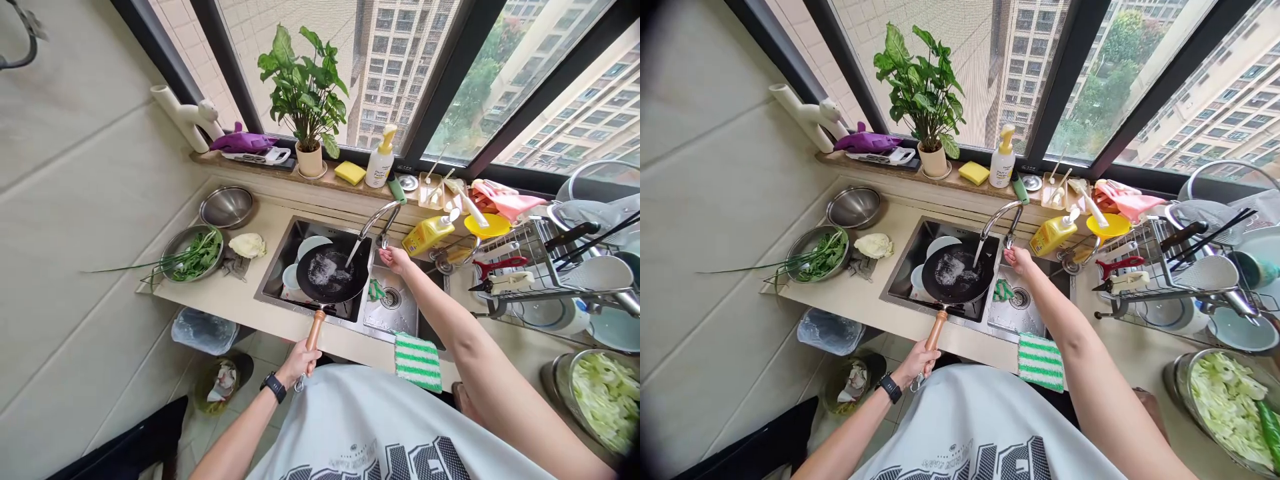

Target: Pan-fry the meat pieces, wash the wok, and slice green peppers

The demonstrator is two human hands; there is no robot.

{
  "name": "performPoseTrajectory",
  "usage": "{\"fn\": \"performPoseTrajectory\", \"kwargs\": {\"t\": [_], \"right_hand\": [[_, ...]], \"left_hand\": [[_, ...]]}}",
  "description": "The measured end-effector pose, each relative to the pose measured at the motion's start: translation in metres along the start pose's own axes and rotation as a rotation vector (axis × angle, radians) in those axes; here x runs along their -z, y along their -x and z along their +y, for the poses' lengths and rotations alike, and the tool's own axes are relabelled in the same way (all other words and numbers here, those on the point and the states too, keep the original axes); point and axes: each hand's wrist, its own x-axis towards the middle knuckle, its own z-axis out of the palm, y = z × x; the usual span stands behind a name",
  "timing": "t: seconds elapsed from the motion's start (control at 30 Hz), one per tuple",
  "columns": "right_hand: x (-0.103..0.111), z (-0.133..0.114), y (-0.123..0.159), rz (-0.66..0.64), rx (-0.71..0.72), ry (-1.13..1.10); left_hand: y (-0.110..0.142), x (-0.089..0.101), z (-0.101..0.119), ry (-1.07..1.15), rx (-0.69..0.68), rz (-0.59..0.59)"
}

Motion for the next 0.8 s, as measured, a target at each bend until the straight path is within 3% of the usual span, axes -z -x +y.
{"fn": "performPoseTrajectory", "kwargs": {"t": [0.27, 0.6, 0.8], "right_hand": [[-0.003, 0.004, -0.004, 0.017, 0.003, 0.040], [-0.007, 0.005, -0.004, 0.019, 0.019, 0.126], [-0.013, 0.006, -0.010, 0.058, 0.043, 0.161]], "left_hand": [[-0.012, 0.010, -0.008, -0.051, -0.058, 0.014], [-0.019, 0.014, -0.058, -0.048, -0.057, 0.015], [-0.018, 0.014, -0.072, -0.058, -0.060, 0.044]]}}
